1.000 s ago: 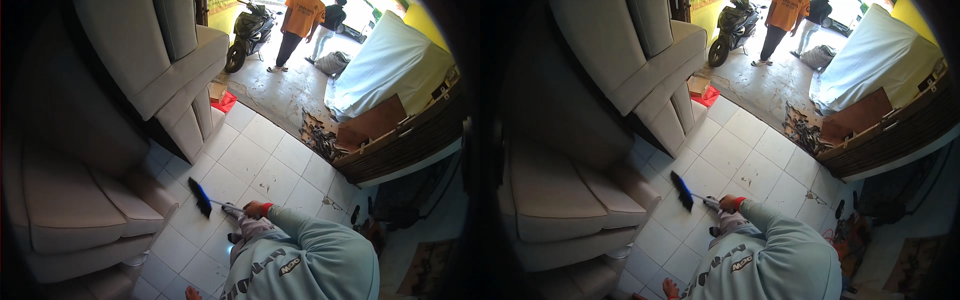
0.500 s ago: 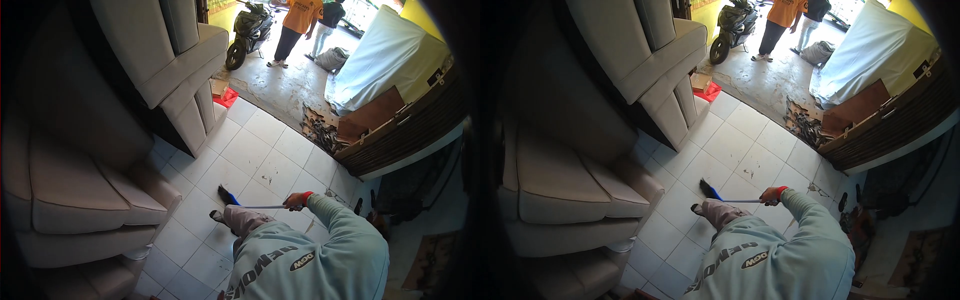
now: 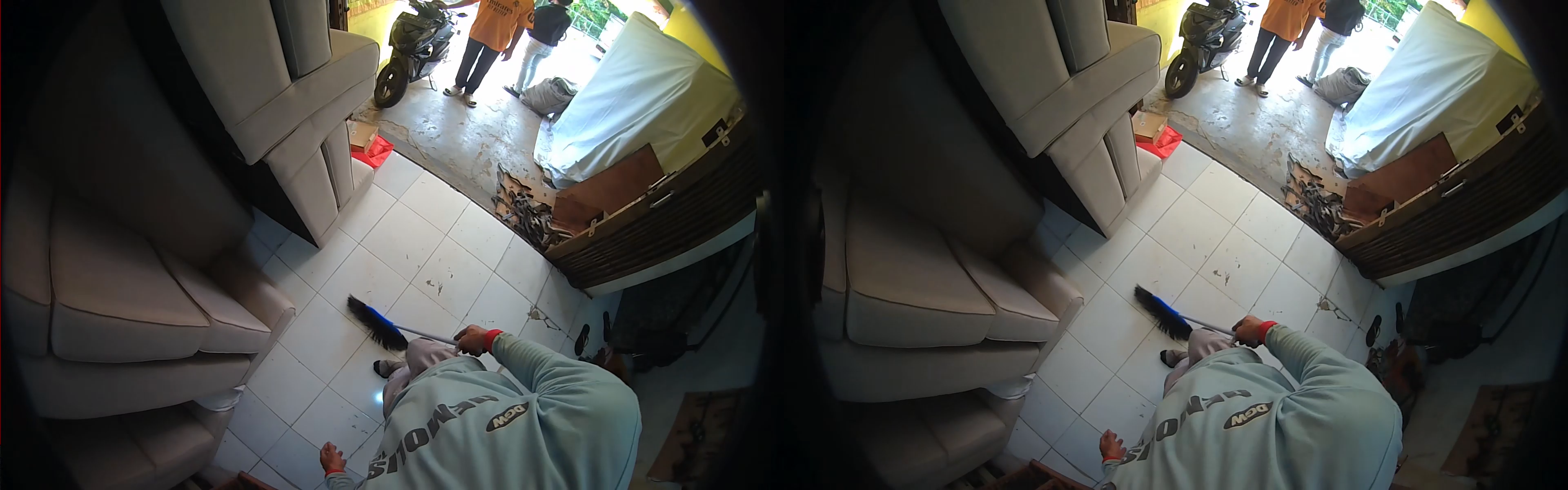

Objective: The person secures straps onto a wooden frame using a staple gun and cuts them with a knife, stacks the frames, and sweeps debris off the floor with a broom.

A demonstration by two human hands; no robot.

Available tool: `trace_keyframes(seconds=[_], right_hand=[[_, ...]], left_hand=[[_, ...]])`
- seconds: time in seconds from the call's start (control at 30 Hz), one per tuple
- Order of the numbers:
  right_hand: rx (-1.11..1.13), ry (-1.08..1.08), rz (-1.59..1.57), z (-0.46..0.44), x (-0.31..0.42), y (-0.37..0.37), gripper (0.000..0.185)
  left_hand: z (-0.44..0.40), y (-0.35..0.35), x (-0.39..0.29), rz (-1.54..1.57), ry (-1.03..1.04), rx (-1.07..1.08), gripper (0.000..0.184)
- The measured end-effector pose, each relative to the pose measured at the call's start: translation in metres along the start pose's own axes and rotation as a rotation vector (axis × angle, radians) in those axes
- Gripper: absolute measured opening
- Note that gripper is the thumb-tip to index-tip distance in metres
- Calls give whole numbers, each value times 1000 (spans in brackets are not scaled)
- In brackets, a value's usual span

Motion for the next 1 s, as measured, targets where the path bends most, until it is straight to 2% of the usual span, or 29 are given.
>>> trace_keyframes(seconds=[0.07,0.1,0.17,0.23,0.3,0.33,0.37,0.43,0.53,0.63,0.7,0.77,0.8,0.83,0.87,0.9,0.97,1.0], right_hand=[[29,90,-101,17,7,-25,44],[-57,98,-141,19,8,-36,34],[-83,80,-71,4,2,-52,41],[-248,-14,112,-2,2,-59,40],[-282,-42,216,34,33,-61,42],[-251,-81,233,54,46,-63,40],[-234,-124,246,74,58,-74,37],[-62,-160,378,110,82,-87,41],[210,-172,317,107,96,-70,44],[415,-256,188,28,91,-6,46],[429,-302,165,-37,98,41,47],[409,-286,220,-92,110,55,49],[396,-258,271,-110,118,42,49],[350,-342,298,-121,121,18,24],[253,-211,43,-124,116,-14,24],[205,-170,-83,-125,115,-48,26],[99,-120,-223,-150,96,-113,34],[57,-100,-228,-156,87,-151,37]], left_hand=[[-1,10,22,-21,-63,87,46],[-1,13,35,-35,-98,130,46],[2,17,55,-61,-172,212,48],[4,17,69,-90,-197,266,49],[6,19,90,-41,-215,135,50],[16,13,75,-78,-148,171,51],[23,14,63,-65,-146,80,51],[33,17,45,-45,-107,-24,50],[43,20,16,-53,-30,-61,48],[61,29,-20,-104,29,-60,45],[73,18,-27,-144,99,-72,43],[72,3,-25,-176,218,-81,41],[95,-1,-34,-169,168,-116,40],[105,-8,-34,-146,191,-148,41],[117,-18,-28,-117,211,-181,41],[119,-28,-12,-96,193,-207,41],[119,-33,16,-38,159,-265,39],[133,-22,19,-41,67,-277,39]])
Point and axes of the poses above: each hand's wrist, its own z-axis away from the middle knuckle, its own y-axis out of the palm, x = y × z, the point moved 3 cm from there along -z, towards the middle knuckle, and after that the axes turned 6 degrees about -y, right-handed, at the moved point
